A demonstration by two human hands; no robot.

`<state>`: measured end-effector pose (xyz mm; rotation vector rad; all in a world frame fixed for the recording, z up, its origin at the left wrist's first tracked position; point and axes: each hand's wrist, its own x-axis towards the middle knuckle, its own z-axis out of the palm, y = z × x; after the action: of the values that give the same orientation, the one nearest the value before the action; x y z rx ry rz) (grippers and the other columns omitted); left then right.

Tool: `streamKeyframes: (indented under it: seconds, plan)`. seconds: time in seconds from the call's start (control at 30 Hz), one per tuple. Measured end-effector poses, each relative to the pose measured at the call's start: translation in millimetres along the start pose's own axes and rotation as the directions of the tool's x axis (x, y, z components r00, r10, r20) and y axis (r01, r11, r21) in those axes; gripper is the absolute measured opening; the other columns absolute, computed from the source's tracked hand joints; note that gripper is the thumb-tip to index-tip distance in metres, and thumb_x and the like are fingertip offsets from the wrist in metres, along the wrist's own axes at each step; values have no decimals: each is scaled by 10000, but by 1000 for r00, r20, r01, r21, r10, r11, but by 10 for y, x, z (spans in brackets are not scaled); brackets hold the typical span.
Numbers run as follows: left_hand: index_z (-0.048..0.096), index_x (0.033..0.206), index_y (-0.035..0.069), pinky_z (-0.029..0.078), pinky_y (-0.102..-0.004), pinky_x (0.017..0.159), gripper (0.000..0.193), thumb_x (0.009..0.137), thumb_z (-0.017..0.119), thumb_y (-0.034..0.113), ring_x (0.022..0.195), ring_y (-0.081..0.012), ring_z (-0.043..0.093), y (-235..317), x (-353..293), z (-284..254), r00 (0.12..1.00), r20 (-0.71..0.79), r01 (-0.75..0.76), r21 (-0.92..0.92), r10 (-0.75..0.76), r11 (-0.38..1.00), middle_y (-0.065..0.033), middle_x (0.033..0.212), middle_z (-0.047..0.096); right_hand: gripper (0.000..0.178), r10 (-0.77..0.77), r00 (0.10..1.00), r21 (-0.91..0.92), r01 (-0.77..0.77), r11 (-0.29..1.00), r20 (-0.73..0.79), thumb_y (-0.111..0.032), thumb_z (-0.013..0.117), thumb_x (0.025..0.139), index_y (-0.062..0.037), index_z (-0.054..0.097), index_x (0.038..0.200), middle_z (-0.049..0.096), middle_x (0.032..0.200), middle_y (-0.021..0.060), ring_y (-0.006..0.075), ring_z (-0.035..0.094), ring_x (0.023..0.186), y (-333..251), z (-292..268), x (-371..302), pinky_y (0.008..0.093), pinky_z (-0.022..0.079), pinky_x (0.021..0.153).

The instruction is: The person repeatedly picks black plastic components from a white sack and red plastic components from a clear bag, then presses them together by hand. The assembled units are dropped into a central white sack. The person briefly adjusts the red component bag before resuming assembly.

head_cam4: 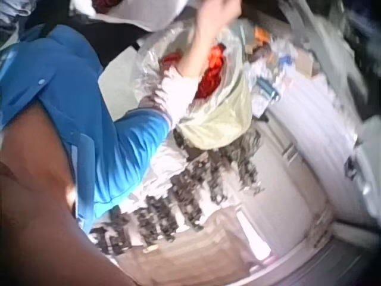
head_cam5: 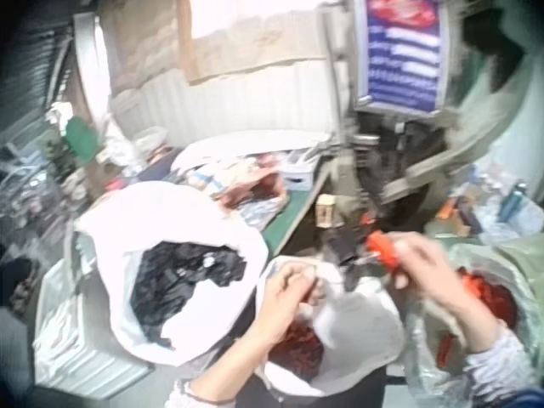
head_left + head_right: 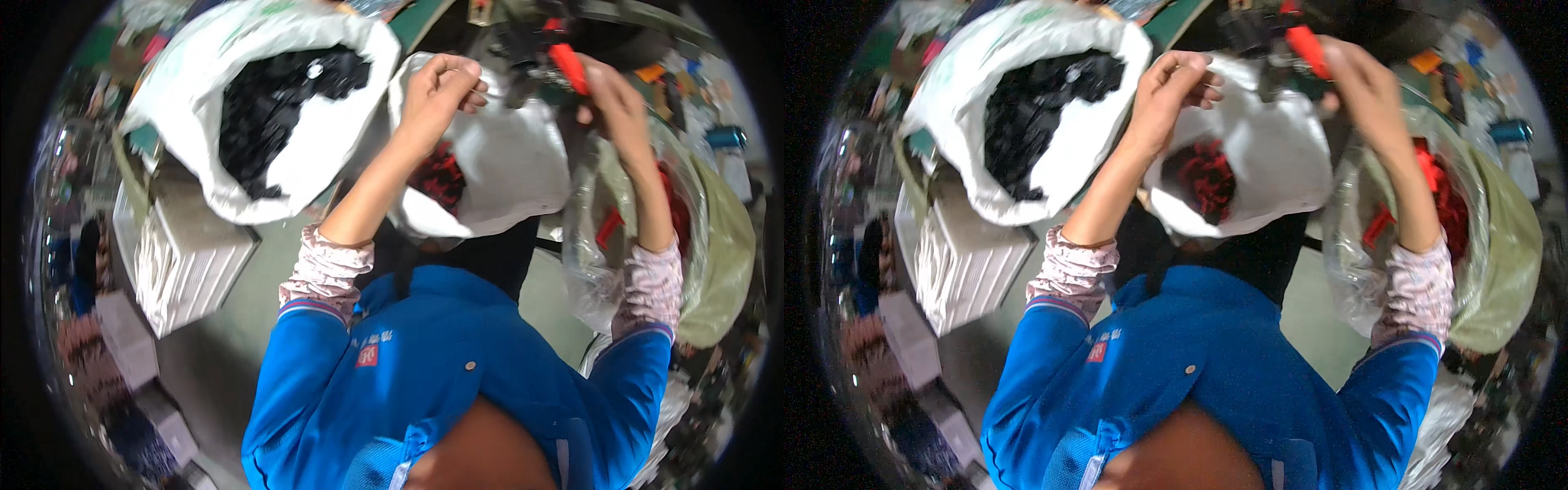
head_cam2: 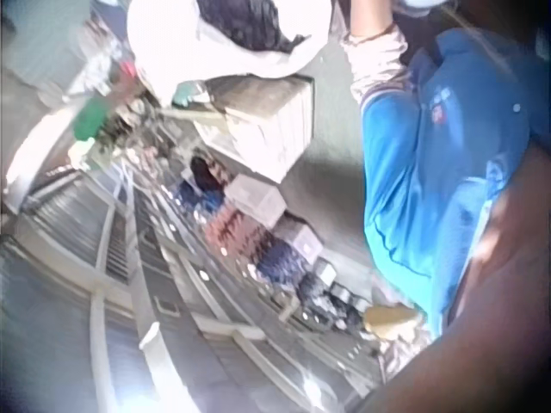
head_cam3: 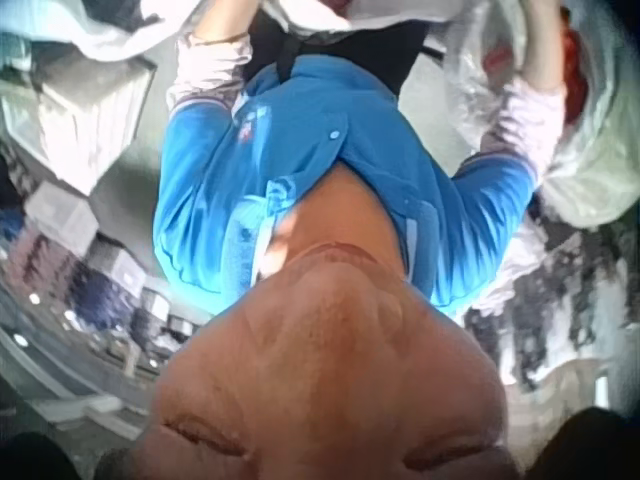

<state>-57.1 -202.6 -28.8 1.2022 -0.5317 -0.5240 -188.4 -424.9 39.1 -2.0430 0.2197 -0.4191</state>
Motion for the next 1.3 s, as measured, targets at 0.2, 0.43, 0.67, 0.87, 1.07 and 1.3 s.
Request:
streamKeyframes:
  seconds: [0.2, 0.43, 0.67, 0.87, 1.07, 1.3]
  plan:
    - [574, 1123, 10, 537, -346, 757, 305, 828, 638, 45, 920, -258, 689, 280, -890, -1676, 990, -134, 113, 924, 34, 366, -165, 991, 688, 437, 277, 945, -19, -284, 958, -177, -389, 464, 991, -53, 604, 1232, 679, 911, 21, 19, 536, 617, 344, -388, -723, 175, 279, 462]
    - [654, 919, 46, 487, -462, 857, 194, 766, 535, 61, 992, -350, 603, 224, -1383, -3029, 877, -130, -64, 923, -463, -380, -180, 955, 666, 414, 390, 876, -27, -413, 910, -283, -386, 533, 964, -22, 653, 1122, 667, 821, 26, 60, 554, 592, 488, -622, -1212, 194, 334, 483]
    - [659, 1007, 18, 506, -336, 810, 288, 746, 738, 112, 897, -250, 654, 471, -1267, -2831, 941, -279, 319, 921, -193, 224, -124, 926, 690, 380, 359, 889, -600, -457, 656, -285, -365, 601, 897, 6, 673, 854, 634, 705, 213, 347, 624, 642, 850, -977, -1558, 383, 486, 626]
    - [575, 1164, -37, 461, -441, 951, 381, 893, 648, 219, 1012, -246, 599, 436, -897, -2216, 952, -287, -44, -467, -104, 883, -142, 1085, 632, 446, 653, 698, -624, -658, 422, -294, -445, 711, 780, -12, 689, 887, 679, 890, 236, 340, 678, 843, 1407, -749, -1856, 433, 502, 751]
    - [452, 1254, -91, 456, -498, 983, 505, 961, 529, 314, 1056, -339, 569, -389, -276, -1234, 799, 593, 600, -777, -97, 192, -224, 1183, 549, 254, 365, 905, -204, -408, 890, -219, -234, 648, 835, -7, 670, 945, 644, 808, 73, 174, 634, 697, 1467, -752, -1494, 326, 502, 622]
    - [491, 1182, -82, 477, -524, 980, 359, 906, 617, 109, 1058, -323, 606, -192, -227, 379, 945, 201, 328, -616, -260, 716, -217, 1146, 591, 305, 318, 948, 411, -293, 863, 8, -274, 639, 907, -38, 672, 1097, 642, 848, 19, 62, 556, 620, 107, 119, -705, 170, 340, 450]
